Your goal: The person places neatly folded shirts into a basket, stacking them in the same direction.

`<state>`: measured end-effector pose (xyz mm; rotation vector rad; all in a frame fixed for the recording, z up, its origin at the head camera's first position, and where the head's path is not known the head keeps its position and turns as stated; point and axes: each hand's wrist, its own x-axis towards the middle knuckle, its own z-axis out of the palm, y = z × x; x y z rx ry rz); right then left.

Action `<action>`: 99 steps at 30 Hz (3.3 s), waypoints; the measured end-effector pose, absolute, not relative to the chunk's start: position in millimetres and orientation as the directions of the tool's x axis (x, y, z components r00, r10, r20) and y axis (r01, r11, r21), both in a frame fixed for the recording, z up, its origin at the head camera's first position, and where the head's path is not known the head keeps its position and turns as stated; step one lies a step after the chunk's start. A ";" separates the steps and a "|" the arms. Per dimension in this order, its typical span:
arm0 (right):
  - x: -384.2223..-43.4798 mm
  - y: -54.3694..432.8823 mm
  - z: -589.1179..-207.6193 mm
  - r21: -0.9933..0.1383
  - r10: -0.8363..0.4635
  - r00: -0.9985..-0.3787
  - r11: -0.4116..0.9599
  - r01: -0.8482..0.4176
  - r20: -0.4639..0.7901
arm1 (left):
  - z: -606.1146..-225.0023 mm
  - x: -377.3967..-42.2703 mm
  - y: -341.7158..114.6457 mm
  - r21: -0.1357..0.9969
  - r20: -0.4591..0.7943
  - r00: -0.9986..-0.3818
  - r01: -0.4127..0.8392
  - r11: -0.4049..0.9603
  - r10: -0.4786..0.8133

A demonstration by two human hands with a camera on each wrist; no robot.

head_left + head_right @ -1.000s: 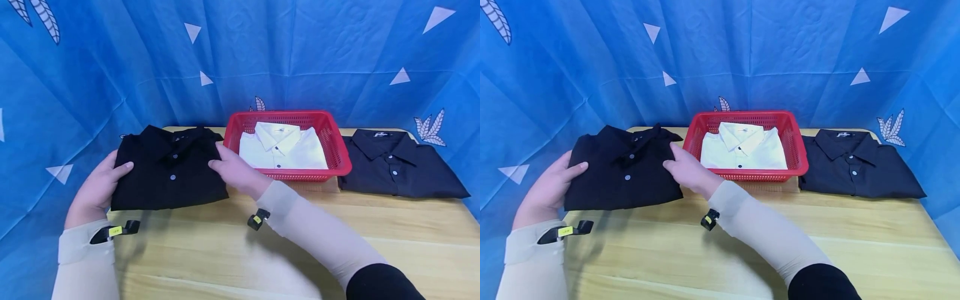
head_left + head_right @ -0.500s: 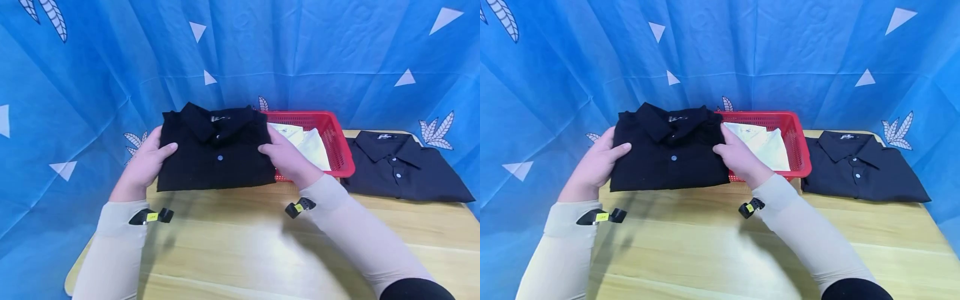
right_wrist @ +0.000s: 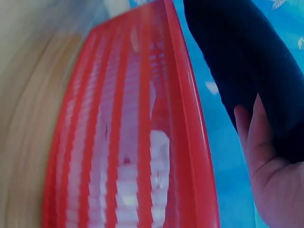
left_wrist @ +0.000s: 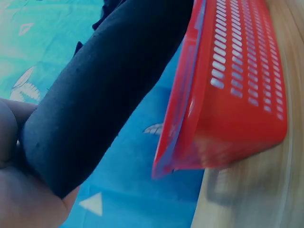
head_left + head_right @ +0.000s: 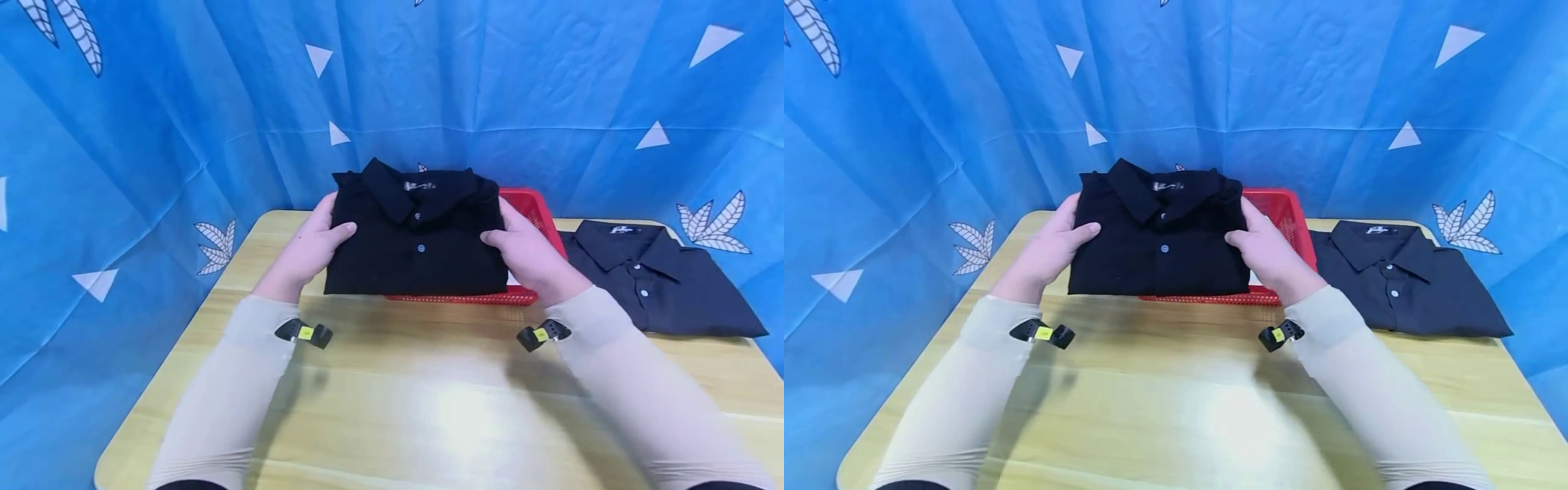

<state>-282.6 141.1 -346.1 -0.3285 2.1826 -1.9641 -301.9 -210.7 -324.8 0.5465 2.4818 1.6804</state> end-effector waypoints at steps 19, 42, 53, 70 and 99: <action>-304.1 183.9 -355.9 -0.928 -0.188 -0.981 0.372 -0.021 -0.054 | -350.2 -341.7 -140.1 0.881 -0.014 -0.968 0.107 0.461 0.250; -314.2 178.9 -381.6 -0.584 -0.165 -0.968 0.812 -0.023 -0.191 | -378.8 -347.2 -104.5 0.584 -0.176 -0.947 0.118 0.803 0.267; -306.6 176.6 -377.4 -0.543 -0.122 -0.988 0.838 -0.053 -0.092 | -375.7 -340.8 -103.7 0.527 -0.136 -0.963 0.128 0.840 0.232; -285.0 170.3 -369.0 -0.166 -0.144 -0.986 0.978 -0.129 -0.082 | -383.9 -334.0 -102.3 0.342 -0.257 -0.903 0.247 0.906 0.343; -234.7 279.7 -386.0 -0.602 0.068 -0.941 0.783 -0.156 0.332 | -381.0 -236.5 -63.9 0.559 0.371 -0.805 0.592 0.581 0.464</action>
